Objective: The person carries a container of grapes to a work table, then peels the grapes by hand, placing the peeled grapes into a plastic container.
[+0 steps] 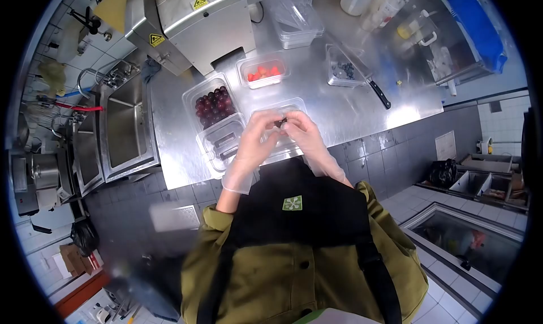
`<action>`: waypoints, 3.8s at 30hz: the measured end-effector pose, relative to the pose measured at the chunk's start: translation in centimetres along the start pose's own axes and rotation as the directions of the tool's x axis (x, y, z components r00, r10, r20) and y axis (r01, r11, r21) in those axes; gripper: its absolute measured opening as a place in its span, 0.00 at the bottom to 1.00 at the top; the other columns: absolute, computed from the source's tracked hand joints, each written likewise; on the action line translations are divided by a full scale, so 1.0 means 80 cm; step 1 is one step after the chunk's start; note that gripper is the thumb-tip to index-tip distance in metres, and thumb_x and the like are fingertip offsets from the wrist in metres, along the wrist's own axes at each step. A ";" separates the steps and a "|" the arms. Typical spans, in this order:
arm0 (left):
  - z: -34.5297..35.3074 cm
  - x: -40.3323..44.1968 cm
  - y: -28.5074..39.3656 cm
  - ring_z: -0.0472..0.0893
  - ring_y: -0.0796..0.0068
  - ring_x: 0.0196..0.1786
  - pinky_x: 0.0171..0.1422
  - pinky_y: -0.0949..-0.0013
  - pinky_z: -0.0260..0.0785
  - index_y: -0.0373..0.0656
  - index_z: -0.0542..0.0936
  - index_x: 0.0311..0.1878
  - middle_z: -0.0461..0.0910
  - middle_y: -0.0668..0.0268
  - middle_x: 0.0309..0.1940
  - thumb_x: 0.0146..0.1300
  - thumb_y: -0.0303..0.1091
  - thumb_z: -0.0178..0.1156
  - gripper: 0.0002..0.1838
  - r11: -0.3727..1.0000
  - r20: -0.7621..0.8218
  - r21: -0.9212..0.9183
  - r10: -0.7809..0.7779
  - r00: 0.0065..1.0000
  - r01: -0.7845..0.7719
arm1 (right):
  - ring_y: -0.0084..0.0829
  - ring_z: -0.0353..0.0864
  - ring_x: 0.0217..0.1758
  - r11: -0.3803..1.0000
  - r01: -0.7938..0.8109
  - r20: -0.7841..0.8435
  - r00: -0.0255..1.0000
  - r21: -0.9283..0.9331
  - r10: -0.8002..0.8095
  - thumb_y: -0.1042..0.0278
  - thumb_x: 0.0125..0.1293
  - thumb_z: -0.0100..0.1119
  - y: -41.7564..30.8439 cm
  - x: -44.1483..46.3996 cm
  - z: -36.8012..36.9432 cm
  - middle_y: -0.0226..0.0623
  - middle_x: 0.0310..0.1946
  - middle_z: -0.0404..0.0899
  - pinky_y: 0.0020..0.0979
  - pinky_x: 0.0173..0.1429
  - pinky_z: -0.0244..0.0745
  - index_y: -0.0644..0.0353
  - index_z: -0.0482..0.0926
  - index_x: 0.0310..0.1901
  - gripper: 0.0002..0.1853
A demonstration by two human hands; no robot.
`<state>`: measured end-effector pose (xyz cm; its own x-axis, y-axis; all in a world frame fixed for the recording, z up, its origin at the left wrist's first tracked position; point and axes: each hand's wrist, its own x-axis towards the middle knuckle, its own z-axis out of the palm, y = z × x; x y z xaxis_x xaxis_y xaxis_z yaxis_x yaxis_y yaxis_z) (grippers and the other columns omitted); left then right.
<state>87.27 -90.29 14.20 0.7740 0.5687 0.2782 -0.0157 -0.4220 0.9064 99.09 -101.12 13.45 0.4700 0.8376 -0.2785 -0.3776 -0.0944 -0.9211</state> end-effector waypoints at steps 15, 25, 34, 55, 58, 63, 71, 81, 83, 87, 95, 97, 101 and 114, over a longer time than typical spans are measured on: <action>0.043 -0.001 -0.005 0.77 0.84 0.33 0.40 0.79 0.70 0.35 0.80 0.37 0.80 0.68 0.29 0.56 0.22 0.62 0.06 0.920 -0.231 -0.241 -0.363 0.903 0.308 | 0.37 0.80 0.44 0.589 0.557 0.049 0.749 -0.586 -0.660 0.87 0.49 0.57 0.005 0.005 -0.014 0.42 0.40 0.78 0.30 0.49 0.75 0.63 0.76 0.43 0.17; 0.062 -0.002 -0.046 0.77 0.81 0.26 0.33 0.75 0.70 0.35 0.79 0.31 0.80 0.64 0.22 0.50 0.26 0.62 0.05 0.935 -0.304 -0.022 -0.343 0.889 0.354 | 0.32 0.80 0.46 0.805 0.378 0.022 0.910 -0.457 -0.414 0.83 0.56 0.56 0.066 0.024 -0.033 0.39 0.42 0.79 0.28 0.48 0.74 0.61 0.75 0.46 0.15; 0.079 -0.007 -0.077 0.76 0.79 0.28 0.34 0.76 0.69 0.36 0.77 0.36 0.78 0.67 0.27 0.58 0.26 0.59 0.04 0.824 -0.185 -0.401 -0.500 0.846 0.400 | 0.24 0.75 0.49 0.997 -0.015 -0.014 1.000 0.082 0.017 0.79 0.60 0.54 0.054 0.022 -0.045 0.33 0.44 0.78 0.25 0.55 0.69 0.64 0.74 0.51 0.16; 0.091 -0.020 -0.093 0.77 0.81 0.35 0.42 0.79 0.71 0.29 0.75 0.51 0.80 0.62 0.40 0.65 0.23 0.54 0.13 0.649 -0.021 -0.479 -0.682 0.731 0.591 | 0.41 0.80 0.37 0.730 0.270 -0.070 0.915 -0.628 -0.398 0.69 0.54 0.60 0.104 0.048 -0.048 0.42 0.32 0.79 0.33 0.41 0.73 0.61 0.81 0.37 0.09; 0.091 -0.020 -0.097 0.77 0.82 0.36 0.44 0.80 0.73 0.32 0.73 0.53 0.79 0.63 0.42 0.66 0.25 0.53 0.13 0.581 0.011 -0.518 -0.729 0.684 0.628 | 0.40 0.80 0.36 0.770 0.188 -0.109 0.942 -0.610 -0.316 0.69 0.54 0.61 0.109 0.051 -0.045 0.42 0.31 0.79 0.33 0.41 0.73 0.60 0.82 0.36 0.08; 0.087 -0.024 -0.110 0.75 0.82 0.41 0.48 0.80 0.70 0.35 0.73 0.54 0.76 0.66 0.45 0.67 0.29 0.52 0.14 0.468 0.135 -0.667 -0.689 0.712 0.580 | 0.35 0.80 0.35 0.837 0.224 -0.129 0.936 -0.499 -0.327 0.71 0.58 0.58 0.121 0.056 -0.045 0.40 0.31 0.79 0.31 0.41 0.73 0.61 0.80 0.38 0.08; 0.075 -0.020 -0.119 0.74 0.81 0.43 0.50 0.78 0.69 0.35 0.71 0.54 0.74 0.67 0.45 0.64 0.29 0.53 0.16 0.110 0.346 -0.876 -0.533 0.772 0.469 | 0.23 0.75 0.41 0.977 0.210 -0.036 0.977 -0.027 -0.211 0.76 0.63 0.52 0.117 0.058 -0.055 0.32 0.36 0.78 0.25 0.49 0.70 0.64 0.78 0.43 0.09; 0.073 -0.025 -0.115 0.73 0.79 0.35 0.43 0.76 0.68 0.37 0.72 0.51 0.76 0.66 0.38 0.61 0.25 0.53 0.14 0.346 0.255 -0.755 -0.628 0.735 0.557 | 0.24 0.79 0.39 0.977 0.038 -0.155 0.985 -0.212 -0.072 0.72 0.60 0.58 0.070 0.056 -0.029 0.37 0.36 0.79 0.25 0.41 0.75 0.62 0.76 0.45 0.11; 0.105 -0.029 -0.140 0.73 0.80 0.35 0.41 0.74 0.67 0.36 0.74 0.45 0.76 0.68 0.36 0.62 0.26 0.51 0.10 0.551 0.081 -0.645 -0.639 0.765 0.529 | 0.24 0.79 0.38 0.957 0.085 0.007 0.996 -0.278 -0.086 0.71 0.60 0.59 0.072 0.068 -0.009 0.38 0.35 0.79 0.27 0.41 0.75 0.61 0.76 0.44 0.11; 0.110 -0.040 -0.150 0.74 0.79 0.38 0.42 0.73 0.67 0.37 0.75 0.44 0.77 0.66 0.37 0.62 0.26 0.51 0.09 0.761 -0.032 -0.424 -0.554 0.832 0.490 | 0.35 0.80 0.35 0.541 0.551 0.408 0.834 -0.635 -0.372 0.68 0.61 0.57 0.067 0.071 0.074 0.37 0.31 0.79 0.31 0.42 0.74 0.58 0.78 0.39 0.06; 0.103 -0.049 -0.160 0.75 0.78 0.40 0.44 0.73 0.68 0.38 0.76 0.44 0.78 0.65 0.39 0.63 0.26 0.50 0.09 0.896 -0.076 -0.188 -0.421 0.904 0.402 | 0.38 0.78 0.43 0.416 0.594 0.480 0.803 -0.689 -0.353 0.72 0.60 0.55 0.085 0.071 0.066 0.36 0.42 0.75 0.33 0.48 0.72 0.55 0.80 0.42 0.09; 0.106 -0.048 -0.166 0.75 0.78 0.40 0.43 0.74 0.68 0.38 0.76 0.44 0.78 0.65 0.38 0.63 0.26 0.50 0.09 0.871 -0.137 -0.259 -0.460 0.877 0.416 | 0.35 0.77 0.41 0.392 0.598 0.367 0.771 -0.699 -0.521 0.75 0.60 0.54 0.077 0.075 0.039 0.36 0.40 0.75 0.31 0.47 0.71 0.56 0.80 0.43 0.10; 0.112 -0.046 -0.163 0.76 0.80 0.31 0.36 0.73 0.70 0.41 0.78 0.42 0.79 0.67 0.28 0.64 0.28 0.49 0.09 0.764 -0.154 -0.488 -0.552 0.819 0.423 | 0.23 0.73 0.37 0.614 0.329 0.097 0.920 -0.717 -0.379 0.77 0.62 0.53 0.079 0.060 -0.016 0.30 0.36 0.74 0.24 0.45 0.70 0.58 0.79 0.47 0.12; 0.086 -0.031 -0.094 0.82 0.60 0.30 0.34 0.64 0.74 0.40 0.78 0.39 0.81 0.57 0.28 0.60 0.32 0.59 0.07 0.935 -0.220 0.226 -0.225 0.949 0.274 | 0.17 0.75 0.38 0.901 0.071 -0.034 0.995 -0.429 -0.094 0.78 0.62 0.57 0.091 0.033 -0.050 0.31 0.36 0.79 0.21 0.46 0.72 0.64 0.76 0.51 0.15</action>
<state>89.78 -93.39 4.51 0.5986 0.7905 0.1299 0.3404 -0.3977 0.8520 100.76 -101.76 4.93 0.5306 0.8238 -0.1995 0.0351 -0.2565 -0.9659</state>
